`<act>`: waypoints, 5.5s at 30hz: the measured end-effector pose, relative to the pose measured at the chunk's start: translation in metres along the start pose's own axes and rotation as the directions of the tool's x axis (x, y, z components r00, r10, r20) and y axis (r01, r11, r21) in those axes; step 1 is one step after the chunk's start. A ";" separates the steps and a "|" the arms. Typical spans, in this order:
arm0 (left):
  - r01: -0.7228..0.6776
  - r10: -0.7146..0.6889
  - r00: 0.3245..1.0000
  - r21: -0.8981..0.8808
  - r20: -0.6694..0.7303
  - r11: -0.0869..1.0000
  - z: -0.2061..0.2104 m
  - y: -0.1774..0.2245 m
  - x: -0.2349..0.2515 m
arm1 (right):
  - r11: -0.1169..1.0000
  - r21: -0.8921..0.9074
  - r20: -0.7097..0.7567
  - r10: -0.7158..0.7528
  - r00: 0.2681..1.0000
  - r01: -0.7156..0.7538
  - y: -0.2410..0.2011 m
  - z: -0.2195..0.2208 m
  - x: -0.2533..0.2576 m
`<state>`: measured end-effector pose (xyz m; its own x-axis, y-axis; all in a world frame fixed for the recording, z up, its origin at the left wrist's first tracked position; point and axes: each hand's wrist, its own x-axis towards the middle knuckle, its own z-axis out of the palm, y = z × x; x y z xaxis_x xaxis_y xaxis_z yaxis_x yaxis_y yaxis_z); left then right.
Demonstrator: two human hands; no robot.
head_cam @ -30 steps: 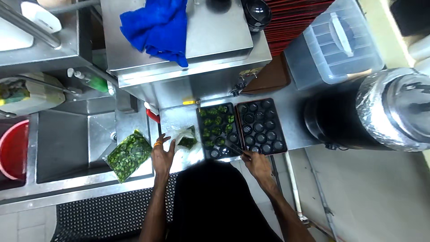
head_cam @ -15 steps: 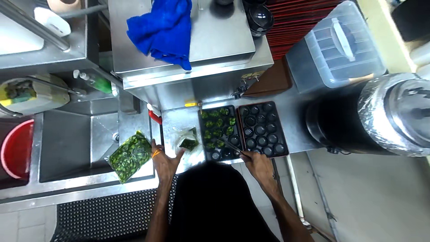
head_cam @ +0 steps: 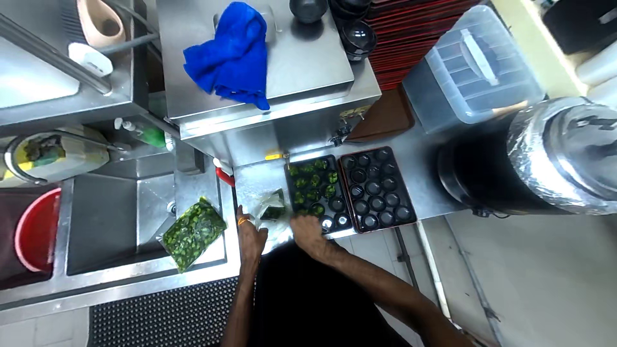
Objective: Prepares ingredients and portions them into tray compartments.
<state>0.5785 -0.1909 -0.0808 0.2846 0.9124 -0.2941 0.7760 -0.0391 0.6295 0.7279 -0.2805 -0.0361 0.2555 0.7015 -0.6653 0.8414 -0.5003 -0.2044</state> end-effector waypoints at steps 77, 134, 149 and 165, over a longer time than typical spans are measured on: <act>0.033 -0.030 0.999 -0.223 0.016 0.974 -0.008 -0.007 0.004 | 0.999 0.011 -0.043 -0.050 0.998 0.050 0.006 -0.007 0.023; 0.052 -0.024 0.994 -0.260 0.109 0.964 -0.010 -0.021 0.006 | 0.864 0.429 0.010 0.286 0.958 -0.263 0.188 0.044 -0.102; 0.048 -0.017 0.993 -0.263 0.120 0.964 -0.010 -0.018 0.008 | 0.918 0.387 -0.180 0.169 0.969 -0.088 0.131 -0.011 -0.089; 0.076 -0.052 0.992 -0.212 0.116 0.974 -0.013 -0.022 -0.001 | 0.999 0.047 -0.016 0.017 1.000 -0.016 0.042 -0.010 -0.003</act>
<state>0.5540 -0.1858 -0.0850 0.3074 0.8597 -0.4080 0.6584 0.1175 0.7435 0.7674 -0.2980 -0.0355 0.2775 0.7011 -0.6569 0.8137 -0.5351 -0.2273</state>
